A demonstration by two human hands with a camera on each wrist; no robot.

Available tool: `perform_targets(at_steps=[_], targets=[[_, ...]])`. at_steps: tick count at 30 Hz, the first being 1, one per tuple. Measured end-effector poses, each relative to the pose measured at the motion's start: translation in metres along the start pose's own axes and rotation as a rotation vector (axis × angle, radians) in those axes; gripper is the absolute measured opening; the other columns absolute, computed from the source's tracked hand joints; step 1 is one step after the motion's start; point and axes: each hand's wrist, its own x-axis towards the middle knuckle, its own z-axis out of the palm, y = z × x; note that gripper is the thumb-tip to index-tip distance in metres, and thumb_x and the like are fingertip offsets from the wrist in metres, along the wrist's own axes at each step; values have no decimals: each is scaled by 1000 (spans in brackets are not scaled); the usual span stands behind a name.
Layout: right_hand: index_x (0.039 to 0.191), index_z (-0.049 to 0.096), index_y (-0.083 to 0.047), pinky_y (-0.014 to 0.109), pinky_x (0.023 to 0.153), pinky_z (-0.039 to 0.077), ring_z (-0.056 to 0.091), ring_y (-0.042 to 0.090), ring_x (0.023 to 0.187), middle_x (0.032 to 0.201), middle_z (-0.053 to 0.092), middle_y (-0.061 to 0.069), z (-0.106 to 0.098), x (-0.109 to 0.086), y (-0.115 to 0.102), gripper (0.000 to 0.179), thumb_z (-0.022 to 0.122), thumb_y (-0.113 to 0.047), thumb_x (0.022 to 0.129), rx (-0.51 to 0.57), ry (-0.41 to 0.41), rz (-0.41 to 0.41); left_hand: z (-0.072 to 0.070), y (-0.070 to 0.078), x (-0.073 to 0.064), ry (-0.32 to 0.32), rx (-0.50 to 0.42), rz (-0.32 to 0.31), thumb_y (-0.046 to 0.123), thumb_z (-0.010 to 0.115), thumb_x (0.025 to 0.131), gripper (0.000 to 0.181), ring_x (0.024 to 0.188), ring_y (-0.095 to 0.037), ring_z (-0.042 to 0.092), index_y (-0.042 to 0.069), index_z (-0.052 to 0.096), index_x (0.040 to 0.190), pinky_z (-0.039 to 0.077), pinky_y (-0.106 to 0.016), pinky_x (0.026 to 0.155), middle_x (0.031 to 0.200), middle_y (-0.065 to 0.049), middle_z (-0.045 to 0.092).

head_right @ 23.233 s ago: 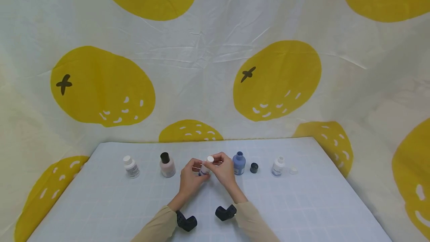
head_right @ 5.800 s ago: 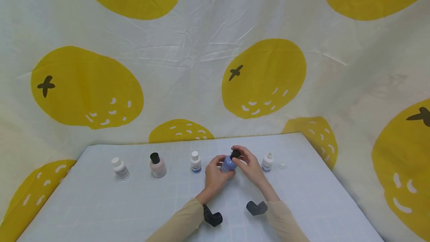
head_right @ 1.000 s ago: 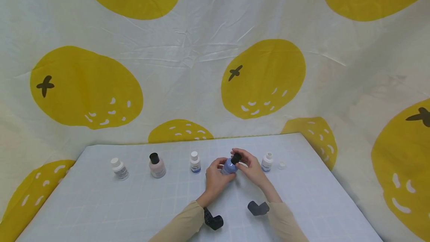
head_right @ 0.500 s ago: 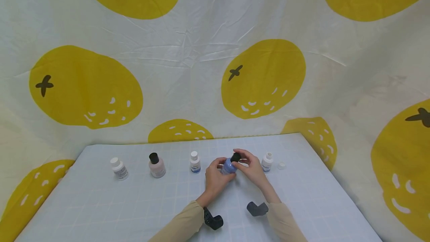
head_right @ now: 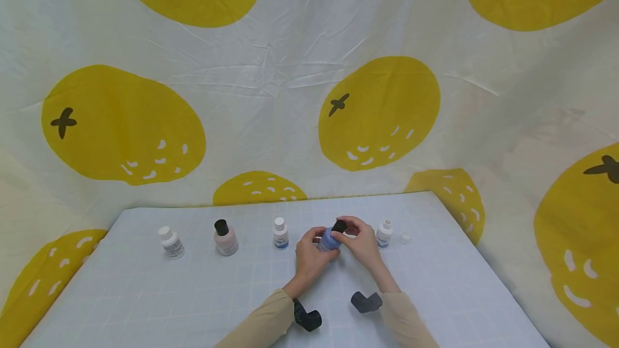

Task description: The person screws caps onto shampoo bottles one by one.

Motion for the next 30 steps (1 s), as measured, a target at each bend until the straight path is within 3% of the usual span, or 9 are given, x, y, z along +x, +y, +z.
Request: perform_targets(at_steps=[6, 9, 12, 15, 19, 23, 26, 30], targets=[[108, 68, -1, 14, 74, 51, 64, 9, 85, 103, 70, 17, 6, -1, -5, 41, 83, -15, 73, -18, 82, 64, 1, -2, 0, 7, 15, -1, 15, 89, 62, 49, 87, -14, 62, 13, 67, 105, 48, -28, 79, 102, -1, 70], [109, 68, -2, 14, 74, 50, 63, 10, 86, 104, 70, 16, 7, -1, -8, 42, 83, -17, 73, -14, 78, 96, 1, -3, 0, 7, 4, -2, 15, 88, 62, 49, 88, -14, 62, 13, 66, 106, 48, -30, 79, 103, -1, 70], [116, 66, -3, 14, 80, 50, 62, 9, 93, 112, 67, 17, 3, -1, -9, 43, 80, -17, 77, 22, 14, 82, 0, -4, 0, 3, -17, 12, 16, 88, 62, 50, 87, -15, 63, 13, 67, 107, 49, -29, 78, 103, -2, 70], [123, 61, 0, 14, 87, 48, 60, 3, 102, 121, 63, 22, -4, 1, -8, 44, 73, -13, 83, 94, -83, 3, -1, -5, 2, -25, -47, 29, 17, 88, 63, 50, 86, -15, 64, 12, 67, 109, 51, -27, 77, 104, -3, 71], [131, 51, 7, 12, 92, 46, 58, -5, 110, 128, 57, 30, -14, 3, -3, 43, 62, -7, 92, 208, -234, -113, -5, -5, 5, -115, -78, 27, 19, 87, 67, 52, 91, -14, 64, 12, 66, 114, 52, -26, 78, 109, -3, 70], [134, 44, 11, 13, 94, 45, 58, -3, 114, 130, 52, 35, -20, 7, 1, 44, 56, -5, 95, 280, -362, -178, -10, -3, 7, -215, -90, 12, 21, 85, 69, 54, 96, -16, 64, 11, 65, 118, 52, -26, 79, 113, -4, 70], [132, 46, 12, 12, 96, 43, 58, -2, 115, 126, 54, 35, -21, 9, 2, 42, 57, -4, 94, 279, -374, -198, -12, -2, 8, -243, -94, 6, 22, 86, 69, 55, 97, -17, 64, 10, 65, 119, 51, -25, 80, 113, -5, 70], [127, 53, 9, 10, 98, 40, 59, -2, 111, 120, 62, 30, -17, 8, 4, 39, 62, -5, 91, 217, -290, -172, -10, -3, 7, -208, -81, 18, 21, 87, 68, 54, 95, -16, 64, 11, 66, 116, 50, -25, 78, 111, -4, 70]])
